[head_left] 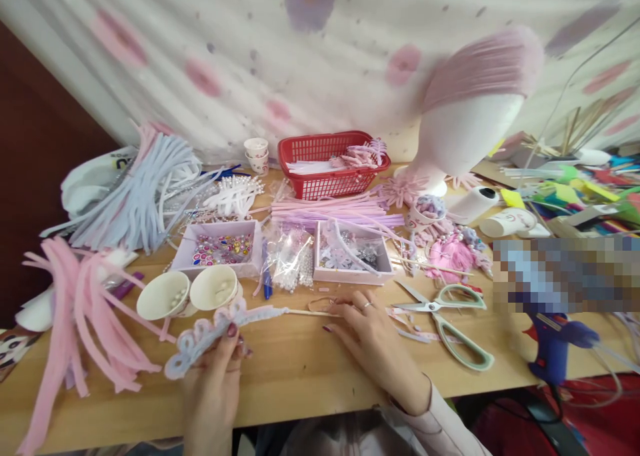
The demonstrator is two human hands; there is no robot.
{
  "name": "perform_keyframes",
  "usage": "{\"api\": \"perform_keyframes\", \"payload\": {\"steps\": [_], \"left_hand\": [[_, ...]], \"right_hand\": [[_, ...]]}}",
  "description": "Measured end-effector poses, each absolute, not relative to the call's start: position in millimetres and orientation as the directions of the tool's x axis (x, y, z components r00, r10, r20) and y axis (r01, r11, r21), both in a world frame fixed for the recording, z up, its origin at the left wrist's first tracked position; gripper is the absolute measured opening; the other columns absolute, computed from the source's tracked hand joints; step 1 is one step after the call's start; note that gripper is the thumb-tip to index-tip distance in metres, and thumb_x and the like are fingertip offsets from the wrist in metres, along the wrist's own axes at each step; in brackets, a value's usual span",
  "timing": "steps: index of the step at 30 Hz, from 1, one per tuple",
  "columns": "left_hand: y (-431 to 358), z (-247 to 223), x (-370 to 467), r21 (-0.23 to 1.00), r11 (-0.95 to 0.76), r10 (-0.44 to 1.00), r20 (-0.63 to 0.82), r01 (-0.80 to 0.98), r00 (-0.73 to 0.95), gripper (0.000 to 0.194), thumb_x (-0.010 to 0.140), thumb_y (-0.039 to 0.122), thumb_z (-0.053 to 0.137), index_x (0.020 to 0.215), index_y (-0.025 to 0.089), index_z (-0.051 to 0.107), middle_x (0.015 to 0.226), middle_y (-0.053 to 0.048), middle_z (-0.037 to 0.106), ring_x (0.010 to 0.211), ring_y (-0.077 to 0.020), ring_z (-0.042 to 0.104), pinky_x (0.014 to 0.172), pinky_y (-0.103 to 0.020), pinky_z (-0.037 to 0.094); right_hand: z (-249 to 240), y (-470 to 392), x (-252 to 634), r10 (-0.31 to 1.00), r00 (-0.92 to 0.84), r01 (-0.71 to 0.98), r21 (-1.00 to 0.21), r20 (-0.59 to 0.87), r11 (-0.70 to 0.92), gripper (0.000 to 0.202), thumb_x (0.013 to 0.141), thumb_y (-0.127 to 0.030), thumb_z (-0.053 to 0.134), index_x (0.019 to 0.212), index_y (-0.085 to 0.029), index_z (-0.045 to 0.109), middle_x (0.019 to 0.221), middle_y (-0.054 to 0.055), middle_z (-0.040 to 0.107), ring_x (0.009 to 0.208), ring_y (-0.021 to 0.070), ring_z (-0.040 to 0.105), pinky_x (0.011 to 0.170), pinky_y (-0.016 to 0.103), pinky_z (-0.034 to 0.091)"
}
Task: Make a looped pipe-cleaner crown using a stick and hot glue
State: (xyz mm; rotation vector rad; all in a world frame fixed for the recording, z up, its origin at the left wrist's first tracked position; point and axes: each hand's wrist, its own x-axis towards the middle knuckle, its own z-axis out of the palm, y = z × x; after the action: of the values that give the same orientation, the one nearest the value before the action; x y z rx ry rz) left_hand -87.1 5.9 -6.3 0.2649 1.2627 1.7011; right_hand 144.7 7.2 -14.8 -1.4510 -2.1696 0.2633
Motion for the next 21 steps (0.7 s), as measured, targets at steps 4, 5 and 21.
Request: {"api": "perform_keyframes", "payload": {"steps": [4, 5, 21], "left_hand": [[0, 1, -98, 0.856, -0.036, 0.744, -0.321, -0.515, -0.586, 0.042, 0.04, 0.023, 0.1, 0.068, 0.017, 0.07, 0.062, 0.008, 0.07, 0.048, -0.0055, 0.058, 0.045, -0.014, 0.052], [0, 3, -98, 0.857, -0.035, 0.737, -0.326, -0.514, -0.593, 0.042, 0.039, 0.022, 0.1, 0.069, 0.017, 0.07, 0.063, 0.008, 0.07, 0.048, -0.0054, 0.058, 0.045, -0.013, 0.052], [20, 11, -29, 0.854, 0.003, 0.792, -0.319, -0.52, -0.521, 0.034, 0.037, 0.011, 0.093, 0.061, 0.017, 0.069, 0.057, 0.005, 0.066, 0.045, -0.0083, 0.055, 0.039, -0.017, 0.048]], "right_hand": [[-21, 11, 133, 0.911, -0.32, 0.84, -0.366, 0.262, 0.4, 0.01, 0.096, -0.014, 0.06, 0.091, -0.018, 0.067, 0.095, 0.01, 0.065, 0.089, 0.0273, 0.059, 0.075, 0.044, 0.055], [-22, 12, 131, 0.911, -0.32, 0.841, -0.363, 0.26, 0.4, 0.009, 0.095, -0.014, 0.061, 0.089, -0.018, 0.067, 0.095, 0.01, 0.065, 0.089, 0.0277, 0.058, 0.075, 0.044, 0.054], [31, -54, 243, 0.975, 0.088, 0.389, -0.908, 0.202, 0.153, 0.017, 0.099, -0.028, 0.058, 0.11, -0.03, 0.07, 0.072, 0.002, 0.069, 0.059, 0.0157, 0.067, 0.052, 0.022, 0.054]]}}
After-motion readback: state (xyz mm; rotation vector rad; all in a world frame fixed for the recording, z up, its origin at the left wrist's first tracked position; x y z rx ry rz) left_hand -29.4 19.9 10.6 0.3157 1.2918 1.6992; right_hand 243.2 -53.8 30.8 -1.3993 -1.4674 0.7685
